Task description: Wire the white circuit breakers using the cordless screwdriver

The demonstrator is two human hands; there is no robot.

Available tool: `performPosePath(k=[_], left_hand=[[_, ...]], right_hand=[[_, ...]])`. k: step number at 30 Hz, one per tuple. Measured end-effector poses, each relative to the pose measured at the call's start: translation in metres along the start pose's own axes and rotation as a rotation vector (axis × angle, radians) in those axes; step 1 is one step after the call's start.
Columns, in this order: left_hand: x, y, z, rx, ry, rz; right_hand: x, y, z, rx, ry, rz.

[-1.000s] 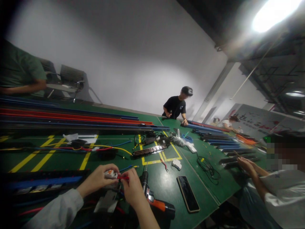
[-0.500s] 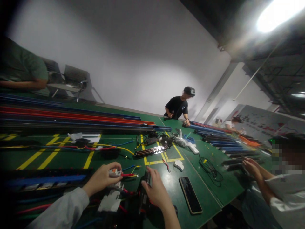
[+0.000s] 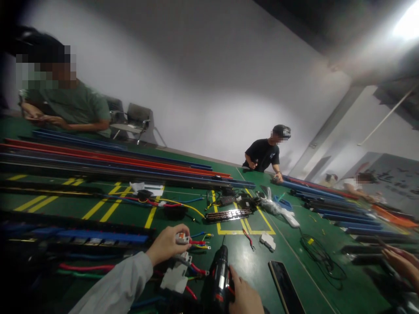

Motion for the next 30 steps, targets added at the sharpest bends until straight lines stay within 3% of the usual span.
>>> performPosePath(k=[3,7,10,12,23,26,30], left_hand=[[-0.001,0.001,-0.001,-0.016,-0.006,0.006],[0.0,-0.002,0.001,-0.019,-0.012,0.011],[0.001,-0.005,0.004,-0.016,-0.011,0.016],[0.001,-0.006,0.006,-0.019,-0.009,0.026],[0.001,-0.009,0.008,0.013,-0.01,0.018],[0.001,-0.007,0.009,0.025,-0.029,0.0],[0.001,-0.007,0.009,0.058,-0.042,-0.042]], right_hand=[[-0.003,0.015,-0.014,0.145,0.032,0.042],[0.003,0.023,-0.041,0.6,0.185,0.012],[0.011,0.012,-0.052,0.995,0.178,0.052],[0.013,-0.006,-0.062,1.141,0.147,0.04],[-0.002,-0.109,-0.15,0.641,-0.311,-0.104],[-0.002,-0.134,-0.162,0.56,-0.39,-0.146],[0.003,-0.153,-0.161,0.519,-0.473,-0.223]])
Point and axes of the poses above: each hand's wrist, its own x-axis towards the middle knuckle, its own z-axis out of the palm, y = z × x, the point moved 7 cm from there along x, towards the middle knuckle, and after that the axes turned 3 degrees about x, right-handed, at the moved point
